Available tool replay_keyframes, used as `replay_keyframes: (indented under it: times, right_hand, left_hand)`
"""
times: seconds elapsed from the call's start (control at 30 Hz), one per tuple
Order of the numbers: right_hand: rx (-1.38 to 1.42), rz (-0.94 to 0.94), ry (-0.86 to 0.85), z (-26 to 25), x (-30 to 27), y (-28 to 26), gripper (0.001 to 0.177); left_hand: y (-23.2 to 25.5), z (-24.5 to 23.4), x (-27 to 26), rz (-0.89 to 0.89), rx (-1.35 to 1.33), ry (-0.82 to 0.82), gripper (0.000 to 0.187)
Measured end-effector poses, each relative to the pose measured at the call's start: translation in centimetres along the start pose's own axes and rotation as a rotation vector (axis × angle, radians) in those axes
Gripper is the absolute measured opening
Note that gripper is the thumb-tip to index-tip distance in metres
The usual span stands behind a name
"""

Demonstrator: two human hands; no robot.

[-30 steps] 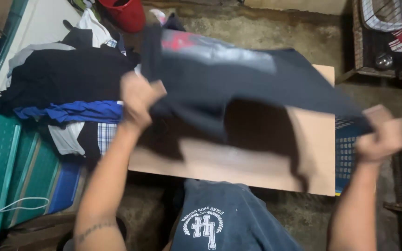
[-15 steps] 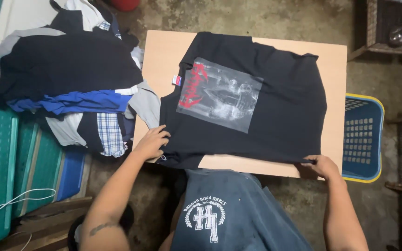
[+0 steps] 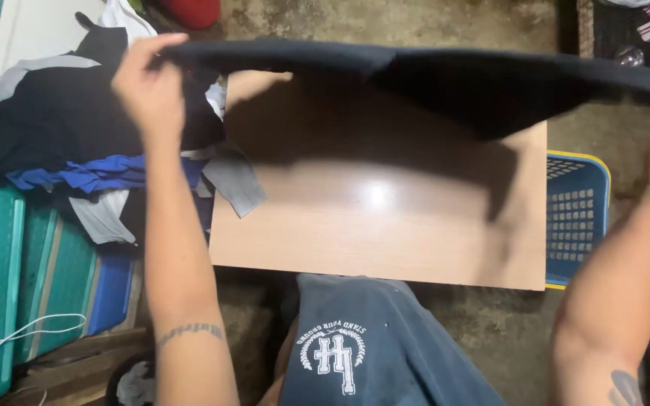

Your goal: The person folds several garments, including a black hoodie, a light blue hoodie, and black t-shirts, on a wooden table. They smooth out each item, fold the sleeves and body, and place the folded clothes into a blue basket.

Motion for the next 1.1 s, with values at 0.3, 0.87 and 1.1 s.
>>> replay_keyframes:
  times: [0.3,0.87,1.1]
  right_hand:
    - [-0.231,0.028,-0.1,1.9,-15.1,-5.2,0.035]
    - [-0.411,0.59,-0.843,12.1,-36.3,12.9,0.033]
    - [0.138,0.799,-0.558,9.8,-24.9,13.7,0.034]
  left_hand:
    - [-5.7,-0.5,-17.8,-0.162,0.396,-0.305,0.035]
    - [-25.5,-0.2,-33.3,-0.623,0.658,-1.004,0.026]
    - [-31.6,2.3,-22.7,-0.781,0.104,-0.687,0.024]
Point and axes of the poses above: each hand's wrist, its own x-axis towards the middle knuckle, its own z-axis out of the palm, y = z × x, the point moved 10 cm from there along x, towards the middle knuckle, and after that the axes turned 3 degrees about -x, right-handed, at the moved point
